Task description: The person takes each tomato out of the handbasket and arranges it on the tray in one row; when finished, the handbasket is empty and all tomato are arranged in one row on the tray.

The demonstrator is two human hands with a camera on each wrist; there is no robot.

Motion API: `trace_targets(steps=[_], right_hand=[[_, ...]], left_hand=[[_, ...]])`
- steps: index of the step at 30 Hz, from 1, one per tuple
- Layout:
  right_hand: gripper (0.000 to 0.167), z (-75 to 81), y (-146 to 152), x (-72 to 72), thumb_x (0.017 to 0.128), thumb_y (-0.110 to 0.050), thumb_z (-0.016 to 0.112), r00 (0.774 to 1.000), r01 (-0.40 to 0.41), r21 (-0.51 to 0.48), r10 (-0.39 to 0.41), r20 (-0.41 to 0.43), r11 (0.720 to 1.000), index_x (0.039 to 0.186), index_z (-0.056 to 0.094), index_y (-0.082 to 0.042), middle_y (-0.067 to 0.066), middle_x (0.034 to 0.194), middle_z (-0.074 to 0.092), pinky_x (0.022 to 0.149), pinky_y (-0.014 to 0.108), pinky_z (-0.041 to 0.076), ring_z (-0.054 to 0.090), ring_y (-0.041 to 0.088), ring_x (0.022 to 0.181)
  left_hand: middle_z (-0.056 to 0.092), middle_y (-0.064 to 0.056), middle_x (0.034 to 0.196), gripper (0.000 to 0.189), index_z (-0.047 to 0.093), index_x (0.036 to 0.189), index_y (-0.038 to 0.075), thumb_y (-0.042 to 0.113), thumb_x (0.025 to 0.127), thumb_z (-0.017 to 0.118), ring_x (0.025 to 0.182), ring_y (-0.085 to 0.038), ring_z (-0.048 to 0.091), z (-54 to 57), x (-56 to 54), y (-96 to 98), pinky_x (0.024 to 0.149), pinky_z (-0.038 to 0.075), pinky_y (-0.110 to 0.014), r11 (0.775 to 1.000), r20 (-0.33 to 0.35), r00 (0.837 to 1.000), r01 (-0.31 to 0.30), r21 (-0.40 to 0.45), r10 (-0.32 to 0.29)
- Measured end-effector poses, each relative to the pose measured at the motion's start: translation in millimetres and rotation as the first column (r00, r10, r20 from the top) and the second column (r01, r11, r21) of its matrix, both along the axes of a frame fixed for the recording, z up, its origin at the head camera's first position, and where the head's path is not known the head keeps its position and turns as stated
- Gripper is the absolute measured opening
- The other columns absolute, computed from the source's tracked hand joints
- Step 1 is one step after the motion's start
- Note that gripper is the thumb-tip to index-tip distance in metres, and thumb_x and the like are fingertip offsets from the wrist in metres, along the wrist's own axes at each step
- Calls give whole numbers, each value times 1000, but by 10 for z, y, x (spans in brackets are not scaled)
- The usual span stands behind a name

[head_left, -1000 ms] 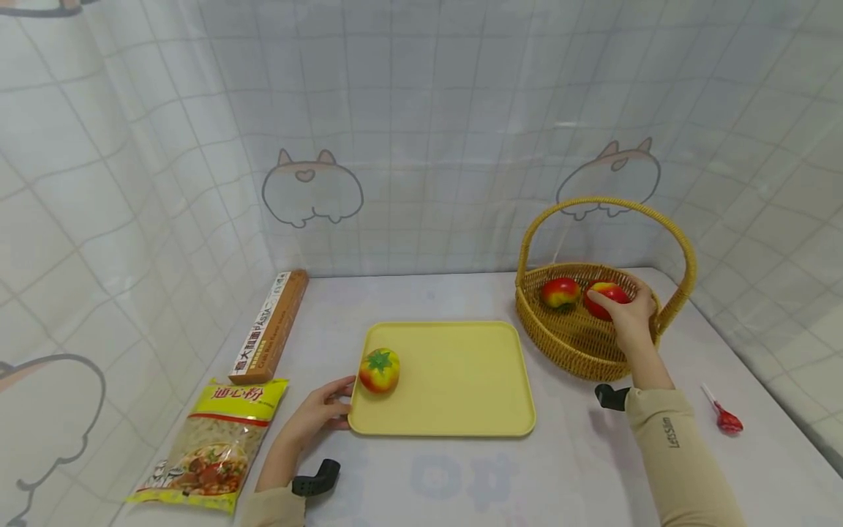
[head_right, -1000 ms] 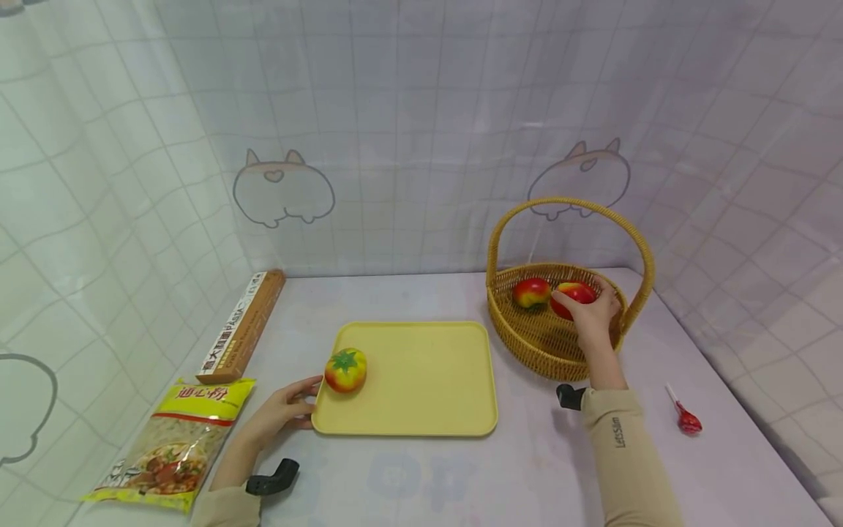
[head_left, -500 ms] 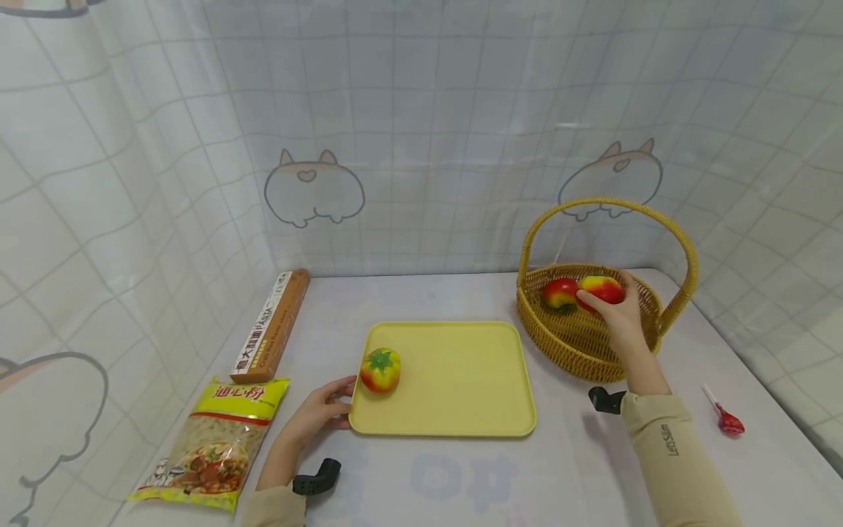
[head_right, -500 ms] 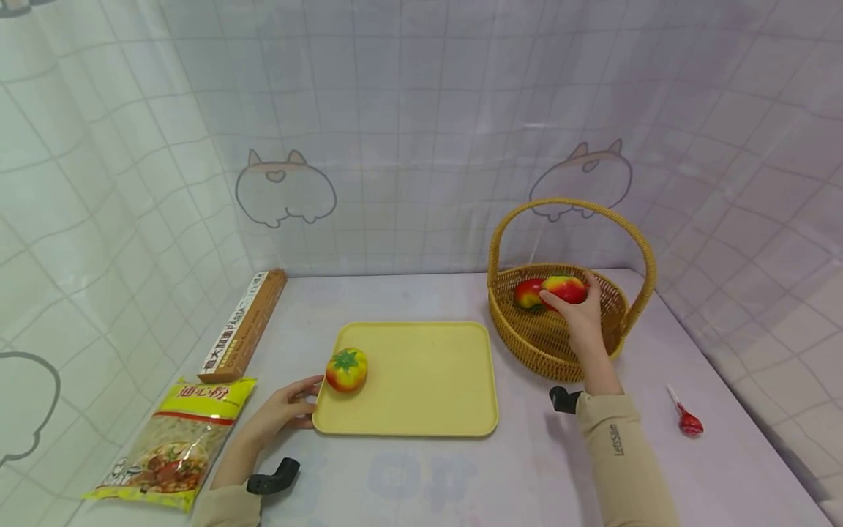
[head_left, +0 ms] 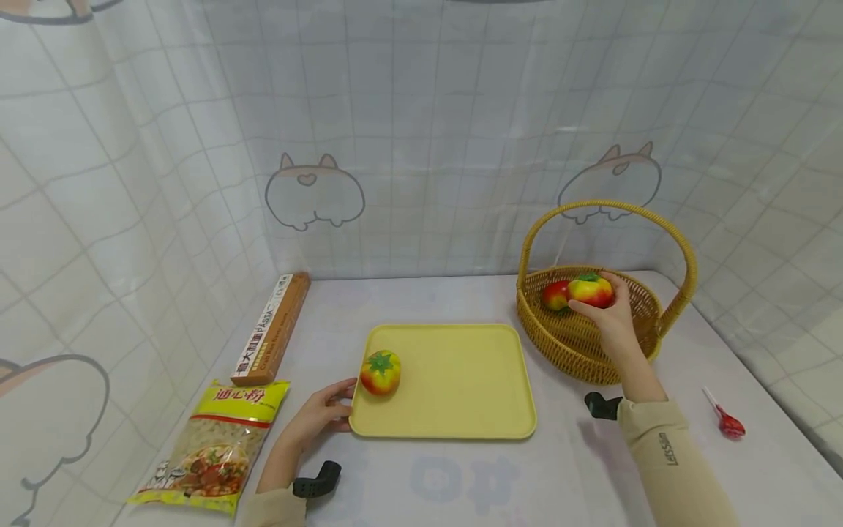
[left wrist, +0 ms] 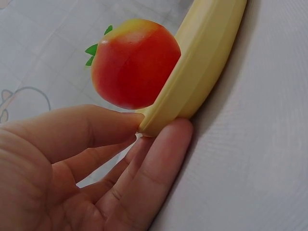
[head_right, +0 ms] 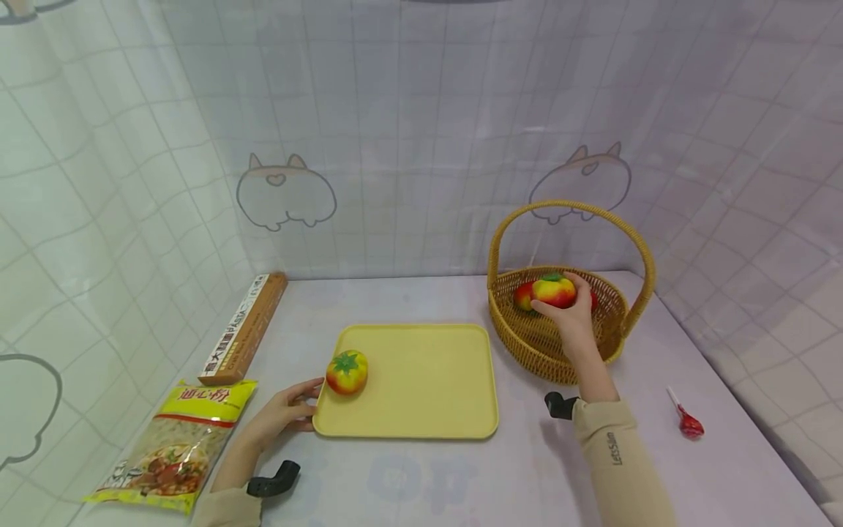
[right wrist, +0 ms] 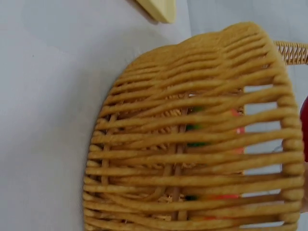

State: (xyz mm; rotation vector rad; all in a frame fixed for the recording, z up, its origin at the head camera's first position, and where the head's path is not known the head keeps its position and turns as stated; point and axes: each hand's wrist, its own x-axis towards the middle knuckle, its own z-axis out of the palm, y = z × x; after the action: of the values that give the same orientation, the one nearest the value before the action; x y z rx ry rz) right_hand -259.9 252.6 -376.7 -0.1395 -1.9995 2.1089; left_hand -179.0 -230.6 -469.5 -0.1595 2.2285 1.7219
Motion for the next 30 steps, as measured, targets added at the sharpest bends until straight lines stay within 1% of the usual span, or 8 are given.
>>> trace_targets(steps=[1, 5, 11, 13, 17, 20, 24, 30], right_hand=[[76, 0, -7, 2, 79, -1, 68, 1000, 1, 18, -1, -4, 1000, 137, 23, -19, -1, 132, 25, 82, 9, 40, 32, 13, 113], [70, 23, -45, 6, 80, -7, 69, 1000, -14, 4, 14, -24, 1000, 131, 23, -21, -4, 126, 27, 83, 9, 39, 35, 11, 110], [59, 66, -128, 30, 80, 1, 67, 995, -56, -94, 48, -87, 994, 116, 25, -21, -5, 117, 27, 79, 9, 44, 40, 9, 104], [63, 76, -152, 47, 79, 2, 67, 995, -64, -80, 58, -79, 995, 118, 24, -22, -3, 119, 24, 80, 9, 44, 40, 9, 105], [76, 85, -197, 78, 79, -1, 69, 996, -86, -19, 85, -28, 996, 131, 18, -24, 3, 130, 18, 83, 9, 42, 35, 13, 112], [83, 94, -236, 104, 79, -6, 70, 994, -104, 28, 104, 14, 994, 138, 14, -22, 7, 138, 15, 88, 13, 40, 32, 18, 118], [83, 94, -322, 148, 80, -10, 70, 991, -131, 88, 127, 48, 987, 141, 15, -20, 9, 141, 18, 90, 15, 40, 31, 21, 120], [83, 23, -553, 183, 79, -4, 70, 977, -211, 93, 209, 25, 973, 143, 18, -12, 11, 137, 25, 82, 11, 44, 35, 21, 117]], left_hand=[[48, -17, 121, 61, 41, 138, 5, 8, 81, 64, 84, -22, 59, -1, -2, 2, 75, 55, -35, 1000, -1, 1000, 2, 2, -2], [48, -17, 123, 62, 41, 138, 5, 8, 81, 64, 84, -22, 59, -10, -11, 1, 75, 55, -34, 1000, -7, 1000, 13, 6, -13], [47, -18, 122, 63, 39, 139, 4, 8, 81, 64, 82, -22, 60, -39, -37, -14, 74, 56, -34, 999, -14, 999, 31, 22, -31], [47, -18, 122, 63, 39, 139, 4, 8, 81, 64, 82, -22, 59, -41, -41, -12, 74, 56, -34, 999, -15, 999, 30, 26, -29], [47, -17, 120, 63, 40, 138, 4, 8, 80, 64, 82, -22, 59, -41, -49, -6, 74, 56, -34, 999, -14, 1000, 22, 26, -21], [47, -17, 120, 63, 40, 138, 5, 8, 80, 65, 83, -22, 59, -37, -51, -4, 74, 55, -34, 1000, -12, 1000, 18, 22, -18], [47, -18, 121, 63, 40, 138, 4, 8, 80, 64, 83, -23, 59, -25, -37, -8, 75, 55, -34, 1000, -10, 1000, 19, 13, -19], [47, -18, 121, 64, 40, 138, 4, 7, 80, 65, 82, -22, 59, -3, -9, -6, 75, 55, -34, 1000, -1, 1000, 11, 4, -11]])
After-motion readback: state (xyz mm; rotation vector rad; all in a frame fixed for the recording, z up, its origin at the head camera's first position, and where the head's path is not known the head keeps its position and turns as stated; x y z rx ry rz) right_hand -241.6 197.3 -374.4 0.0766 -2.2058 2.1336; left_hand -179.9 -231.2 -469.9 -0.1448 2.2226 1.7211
